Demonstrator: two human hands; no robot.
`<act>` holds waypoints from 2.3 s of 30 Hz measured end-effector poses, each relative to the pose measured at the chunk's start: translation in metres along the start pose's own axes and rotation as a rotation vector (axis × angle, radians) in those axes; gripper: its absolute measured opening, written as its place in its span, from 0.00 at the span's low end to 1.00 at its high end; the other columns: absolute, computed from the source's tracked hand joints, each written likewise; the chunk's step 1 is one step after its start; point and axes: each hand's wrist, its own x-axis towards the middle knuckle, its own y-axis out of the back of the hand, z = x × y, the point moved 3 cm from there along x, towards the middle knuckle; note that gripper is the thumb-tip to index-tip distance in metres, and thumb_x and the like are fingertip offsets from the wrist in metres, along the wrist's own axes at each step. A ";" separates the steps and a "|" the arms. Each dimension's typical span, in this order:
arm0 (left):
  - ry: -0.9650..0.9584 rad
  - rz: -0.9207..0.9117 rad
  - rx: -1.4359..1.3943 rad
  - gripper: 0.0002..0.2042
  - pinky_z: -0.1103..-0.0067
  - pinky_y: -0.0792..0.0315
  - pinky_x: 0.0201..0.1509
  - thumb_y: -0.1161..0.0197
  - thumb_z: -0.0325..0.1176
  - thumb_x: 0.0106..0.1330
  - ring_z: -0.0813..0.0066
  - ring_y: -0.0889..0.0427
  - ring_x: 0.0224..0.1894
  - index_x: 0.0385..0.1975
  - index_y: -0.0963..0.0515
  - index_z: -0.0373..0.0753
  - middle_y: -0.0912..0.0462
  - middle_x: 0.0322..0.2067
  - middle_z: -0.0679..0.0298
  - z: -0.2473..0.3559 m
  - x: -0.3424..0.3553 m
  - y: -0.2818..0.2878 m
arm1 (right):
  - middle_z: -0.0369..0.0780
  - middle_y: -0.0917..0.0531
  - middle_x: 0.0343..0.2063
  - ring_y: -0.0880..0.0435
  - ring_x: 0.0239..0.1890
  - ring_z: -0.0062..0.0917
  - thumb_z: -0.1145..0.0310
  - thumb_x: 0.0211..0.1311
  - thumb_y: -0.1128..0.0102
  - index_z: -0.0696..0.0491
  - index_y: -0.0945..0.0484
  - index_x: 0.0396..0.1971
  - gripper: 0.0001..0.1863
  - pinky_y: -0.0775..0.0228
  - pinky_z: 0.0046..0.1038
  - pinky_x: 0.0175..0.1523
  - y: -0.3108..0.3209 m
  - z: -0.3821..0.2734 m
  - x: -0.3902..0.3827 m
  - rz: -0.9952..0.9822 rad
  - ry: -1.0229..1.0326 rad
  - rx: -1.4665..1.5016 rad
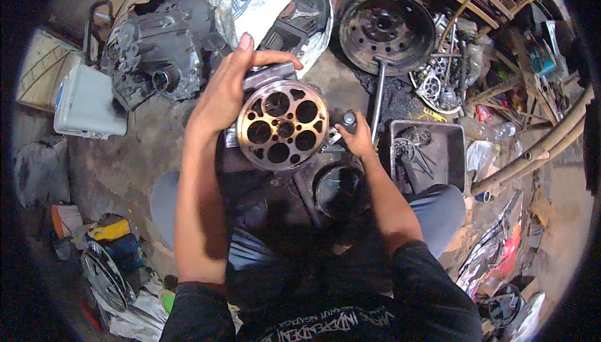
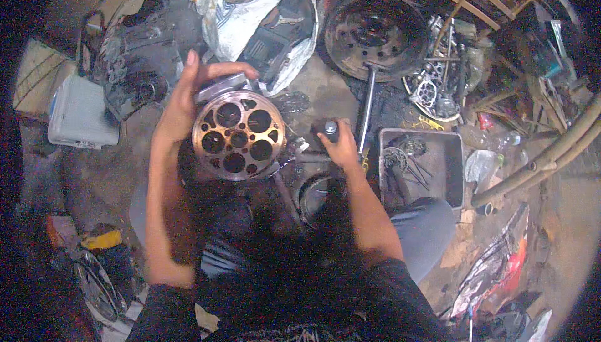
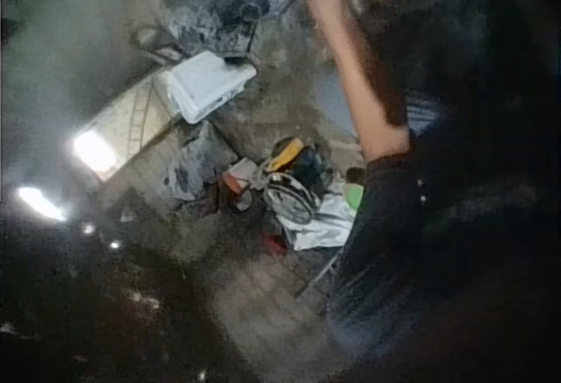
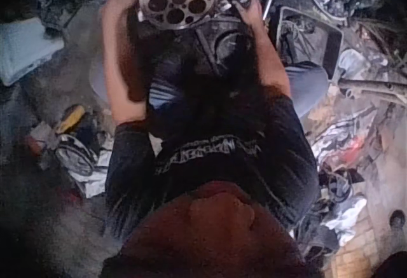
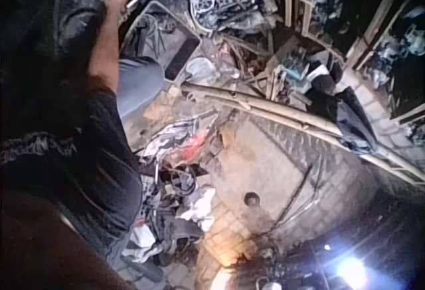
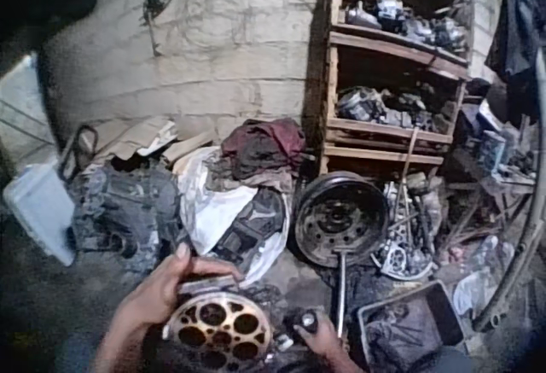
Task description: The person sits on the floor and uses a screwdriver to scrape and clean the surface of a metallic engine component. They rotate the part to access different areas and occasionally use a hammer to tap the component.
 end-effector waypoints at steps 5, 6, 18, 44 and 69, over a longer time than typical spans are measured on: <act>-0.047 -0.025 0.017 0.41 0.74 0.23 0.59 0.71 0.60 0.86 0.70 0.13 0.45 0.48 0.12 0.31 0.08 0.41 0.54 0.002 0.001 -0.006 | 0.54 0.20 0.62 0.21 0.67 0.53 0.57 0.63 0.22 0.51 0.29 0.69 0.38 0.28 0.46 0.70 0.017 0.001 -0.012 -0.071 0.014 -0.036; -0.120 -0.030 0.128 0.41 0.74 0.23 0.59 0.70 0.60 0.86 0.71 0.13 0.45 0.48 0.12 0.31 0.09 0.41 0.53 0.009 -0.001 -0.006 | 0.54 0.21 0.63 0.22 0.67 0.53 0.57 0.63 0.23 0.50 0.29 0.70 0.38 0.28 0.46 0.70 0.017 0.000 -0.015 -0.098 0.009 -0.054; -0.391 0.089 0.617 0.14 0.66 0.25 0.67 0.34 0.45 0.75 0.59 0.14 0.59 0.48 0.11 0.42 0.09 0.52 0.60 0.041 -0.044 -0.039 | 0.49 0.15 0.57 0.17 0.60 0.37 0.62 0.78 0.38 0.60 0.22 0.65 0.23 0.27 0.36 0.67 0.086 -0.059 -0.010 0.212 0.087 0.239; 0.321 0.377 0.721 0.24 0.51 0.27 0.65 0.26 0.47 0.66 0.51 0.12 0.57 0.61 0.15 0.51 0.08 0.48 0.54 -0.057 -0.046 0.029 | 0.47 0.33 0.70 0.33 0.74 0.39 0.69 0.31 0.06 0.53 0.49 0.75 0.70 0.45 0.40 0.81 0.113 -0.273 -0.066 -0.049 0.397 0.139; -0.031 0.552 -0.829 0.16 0.56 0.13 0.56 0.50 0.32 0.85 0.50 0.11 0.48 0.66 0.29 0.32 0.16 0.50 0.46 -0.027 -0.072 0.092 | 0.55 0.26 0.69 0.24 0.71 0.47 0.55 0.57 0.18 0.59 0.37 0.75 0.51 0.33 0.41 0.75 0.085 -0.326 -0.008 -0.077 0.417 0.080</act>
